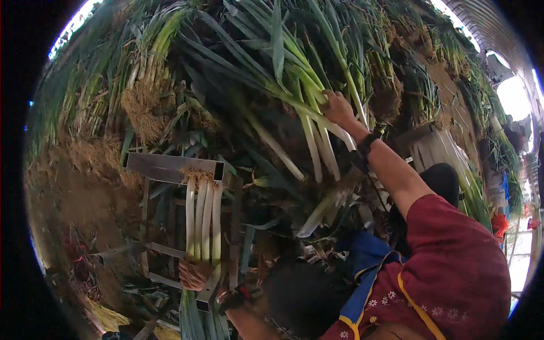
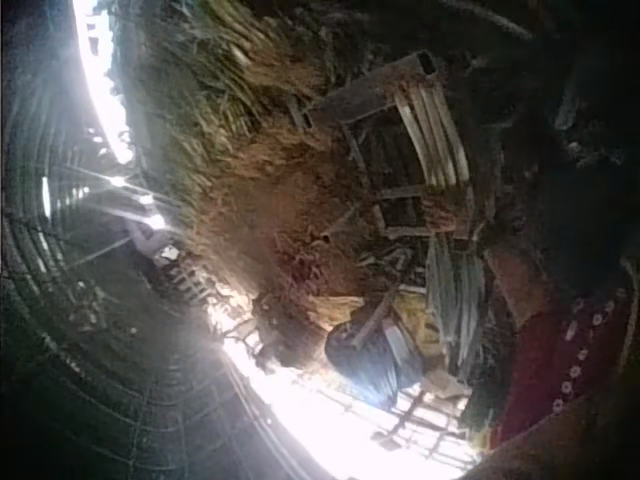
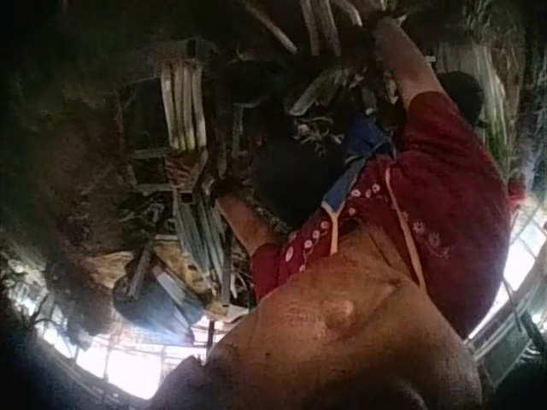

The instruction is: Clean and sort leeks by peeling outer layers and arranging them on a metal rack.

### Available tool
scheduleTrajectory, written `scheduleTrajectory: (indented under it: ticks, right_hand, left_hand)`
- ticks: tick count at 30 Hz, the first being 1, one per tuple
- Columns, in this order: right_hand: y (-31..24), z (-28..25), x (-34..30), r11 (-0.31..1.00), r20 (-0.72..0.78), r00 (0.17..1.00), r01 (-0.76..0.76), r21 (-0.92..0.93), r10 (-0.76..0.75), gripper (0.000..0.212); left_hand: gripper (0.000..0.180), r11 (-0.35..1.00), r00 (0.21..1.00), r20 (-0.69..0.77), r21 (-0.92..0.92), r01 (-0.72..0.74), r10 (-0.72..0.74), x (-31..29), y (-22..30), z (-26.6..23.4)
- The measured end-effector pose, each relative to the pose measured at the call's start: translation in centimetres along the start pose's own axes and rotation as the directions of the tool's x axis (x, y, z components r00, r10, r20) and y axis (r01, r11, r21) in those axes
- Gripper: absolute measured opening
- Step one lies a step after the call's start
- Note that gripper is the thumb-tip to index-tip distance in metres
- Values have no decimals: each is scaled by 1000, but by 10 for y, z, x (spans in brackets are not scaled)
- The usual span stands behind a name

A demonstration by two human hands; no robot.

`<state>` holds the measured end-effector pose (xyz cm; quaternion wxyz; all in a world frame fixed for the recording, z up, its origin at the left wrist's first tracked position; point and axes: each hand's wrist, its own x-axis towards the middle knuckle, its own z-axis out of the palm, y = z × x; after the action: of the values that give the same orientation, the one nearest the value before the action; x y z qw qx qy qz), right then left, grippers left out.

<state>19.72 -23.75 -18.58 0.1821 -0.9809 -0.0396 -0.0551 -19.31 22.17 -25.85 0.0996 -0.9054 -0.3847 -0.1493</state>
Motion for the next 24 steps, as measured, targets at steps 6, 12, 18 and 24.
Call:
scheduleTrajectory:
  ticks: [6, 12, 18, 24]
  right_hand:
    - [24, -2, 19, 1000, 94, 995, 31, -4, -30, 51]
    - [-38, -47, -21, 605, 498, 858, -467, 645, 131, 33]
    - [-96, -129, -71, -471, 741, 613, -758, 452, -274, 35]
    - [-119, -156, -93, -532, 549, 531, -828, 174, -646, 46]
  left_hand:
    - [31, 1000, 1000, -21, -17, 6, -7, 4, 9, -4]
    - [30, 1000, 999, -29, 0, 17, -17, 4, 4, -4]
    - [28, 1000, 999, -44, -3, 29, -29, 2, 2, -1]
    - [26, 999, 997, -67, -1, 45, -45, 4, 2, -3]
